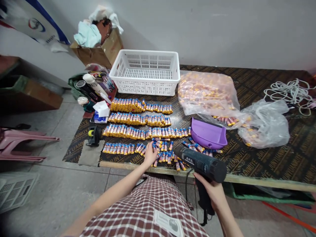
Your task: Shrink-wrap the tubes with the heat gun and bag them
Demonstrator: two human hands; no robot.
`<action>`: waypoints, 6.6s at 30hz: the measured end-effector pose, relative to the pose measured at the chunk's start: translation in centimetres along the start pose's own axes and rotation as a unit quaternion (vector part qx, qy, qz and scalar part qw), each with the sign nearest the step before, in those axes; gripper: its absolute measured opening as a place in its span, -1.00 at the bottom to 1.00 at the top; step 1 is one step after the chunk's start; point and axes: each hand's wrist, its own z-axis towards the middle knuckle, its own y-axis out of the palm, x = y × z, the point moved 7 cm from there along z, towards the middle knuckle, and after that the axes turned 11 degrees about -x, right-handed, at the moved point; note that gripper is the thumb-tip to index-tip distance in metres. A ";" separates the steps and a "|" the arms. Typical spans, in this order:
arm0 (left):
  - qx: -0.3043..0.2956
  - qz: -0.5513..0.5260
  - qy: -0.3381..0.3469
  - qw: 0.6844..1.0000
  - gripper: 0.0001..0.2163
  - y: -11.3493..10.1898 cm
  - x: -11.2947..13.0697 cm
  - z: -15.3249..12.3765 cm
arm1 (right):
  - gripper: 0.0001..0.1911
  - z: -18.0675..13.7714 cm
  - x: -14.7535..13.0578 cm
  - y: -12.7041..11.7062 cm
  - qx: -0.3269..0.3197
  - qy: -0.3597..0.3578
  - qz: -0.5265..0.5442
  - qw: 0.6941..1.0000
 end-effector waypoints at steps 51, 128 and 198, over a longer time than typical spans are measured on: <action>0.202 0.025 0.012 0.979 -0.80 -19.5 -19.4 -9.3 | -0.67 -0.9 -2.1 16.6 -0.137 -0.091 -0.286 0.944; 0.168 0.042 -0.052 0.984 -0.82 -24.3 -26.8 -12.9 | -0.57 0.7 -2.6 24.0 -0.153 -0.157 -0.286 0.933; 0.167 0.112 -0.168 0.965 -0.37 -21.4 -20.7 -2.6 | -0.63 0.6 -1.9 24.0 -0.174 -0.191 -0.282 0.924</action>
